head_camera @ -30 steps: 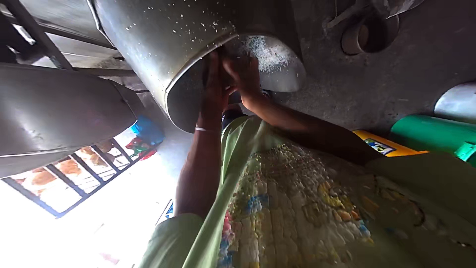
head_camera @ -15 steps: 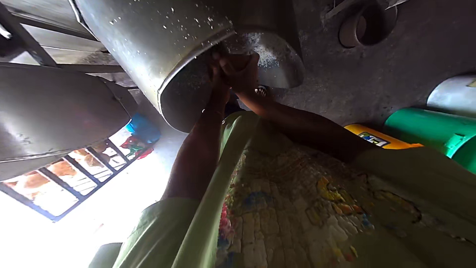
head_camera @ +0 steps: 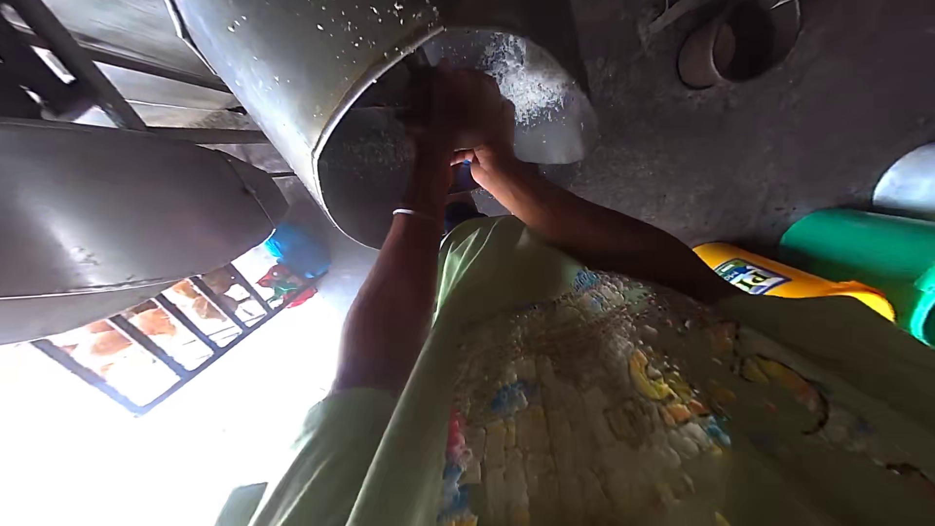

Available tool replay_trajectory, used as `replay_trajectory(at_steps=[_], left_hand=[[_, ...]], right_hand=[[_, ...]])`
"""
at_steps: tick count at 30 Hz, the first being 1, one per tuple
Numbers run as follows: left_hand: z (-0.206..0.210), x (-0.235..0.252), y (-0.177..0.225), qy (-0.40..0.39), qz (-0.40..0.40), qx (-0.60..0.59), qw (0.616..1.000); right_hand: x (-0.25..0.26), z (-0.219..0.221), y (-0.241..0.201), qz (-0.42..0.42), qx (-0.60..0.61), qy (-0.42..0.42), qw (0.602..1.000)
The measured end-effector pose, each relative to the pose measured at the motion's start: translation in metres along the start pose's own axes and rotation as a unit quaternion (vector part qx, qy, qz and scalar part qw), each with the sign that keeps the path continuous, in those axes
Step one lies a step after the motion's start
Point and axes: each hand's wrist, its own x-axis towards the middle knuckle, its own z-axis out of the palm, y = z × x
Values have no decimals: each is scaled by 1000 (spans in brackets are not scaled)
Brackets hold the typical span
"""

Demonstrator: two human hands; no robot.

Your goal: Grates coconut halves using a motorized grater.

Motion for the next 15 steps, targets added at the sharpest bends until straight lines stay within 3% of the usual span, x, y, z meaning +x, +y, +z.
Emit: replay_trajectory(at_steps=[2, 6, 10, 13, 15], left_hand=[[14, 8, -18, 71, 62, 30, 995], [16, 24, -42, 56, 107, -87, 989], [6, 43, -64, -32, 162, -181, 970], [-7, 18, -43, -108, 64, -246, 961], [-23, 22, -68, -200, 49, -358, 911]], right_hand=[[12, -10, 13, -2, -19, 6, 1000], [15, -14, 19, -77, -81, 2, 994], [12, -4, 28, -175, -171, 29, 969], [-1, -1, 32, -218, -272, 47, 936], [-19, -22, 34, -238, -300, -37, 923]])
